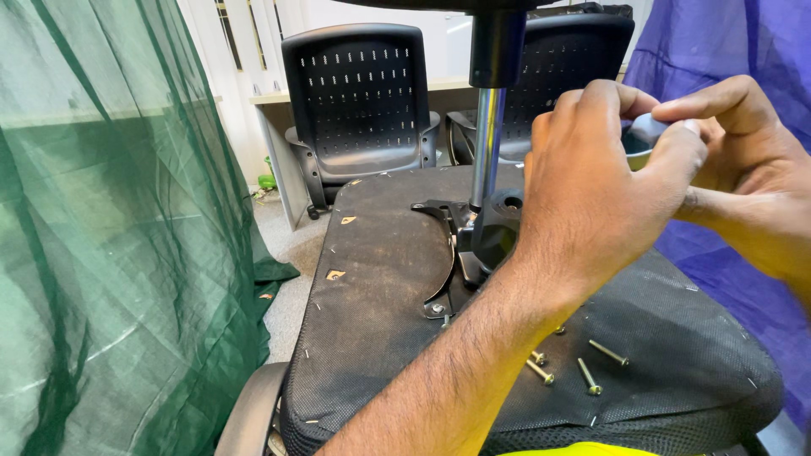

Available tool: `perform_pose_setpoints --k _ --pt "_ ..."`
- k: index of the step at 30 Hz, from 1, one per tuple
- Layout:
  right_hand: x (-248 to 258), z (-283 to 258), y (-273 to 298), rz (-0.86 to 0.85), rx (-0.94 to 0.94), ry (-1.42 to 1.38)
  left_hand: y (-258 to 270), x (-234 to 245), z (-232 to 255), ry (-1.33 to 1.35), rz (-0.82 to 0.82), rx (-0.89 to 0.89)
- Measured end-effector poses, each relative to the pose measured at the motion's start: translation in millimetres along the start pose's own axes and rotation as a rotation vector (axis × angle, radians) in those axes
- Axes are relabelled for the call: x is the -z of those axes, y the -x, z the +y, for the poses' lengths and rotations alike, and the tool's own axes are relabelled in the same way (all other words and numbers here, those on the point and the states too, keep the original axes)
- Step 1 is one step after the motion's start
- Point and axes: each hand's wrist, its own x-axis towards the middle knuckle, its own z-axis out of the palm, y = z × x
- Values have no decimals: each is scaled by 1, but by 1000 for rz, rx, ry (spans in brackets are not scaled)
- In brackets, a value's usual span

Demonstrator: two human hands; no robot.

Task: The person uses a screwdriver to tighten screws into the metal base of an office chair. The chair is upside down on a work surface, and the person secures the base to the seat using multiple screws.

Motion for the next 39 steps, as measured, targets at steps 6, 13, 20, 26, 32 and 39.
perform_pose_setpoints --k 6,13,20,26,32,39 --pt "3 -9 -4 -68 14 -42 3 -7 -6 63 16 -40" --pt "10 16 9 99 -3 -9 8 -10 -7 104 -19 56" --pt "7 22 8 119 -3 29 5 -7 -2 -30 34 17" --pt "-4 9 4 80 -5 68 3 -3 -3 33 20 63" --pt "-4 -4 -4 -15 27 -36 -1 -4 -12 210 -30 76" --pt "-6 -9 -3 -55 45 -59 -6 -8 -15 545 -188 262"
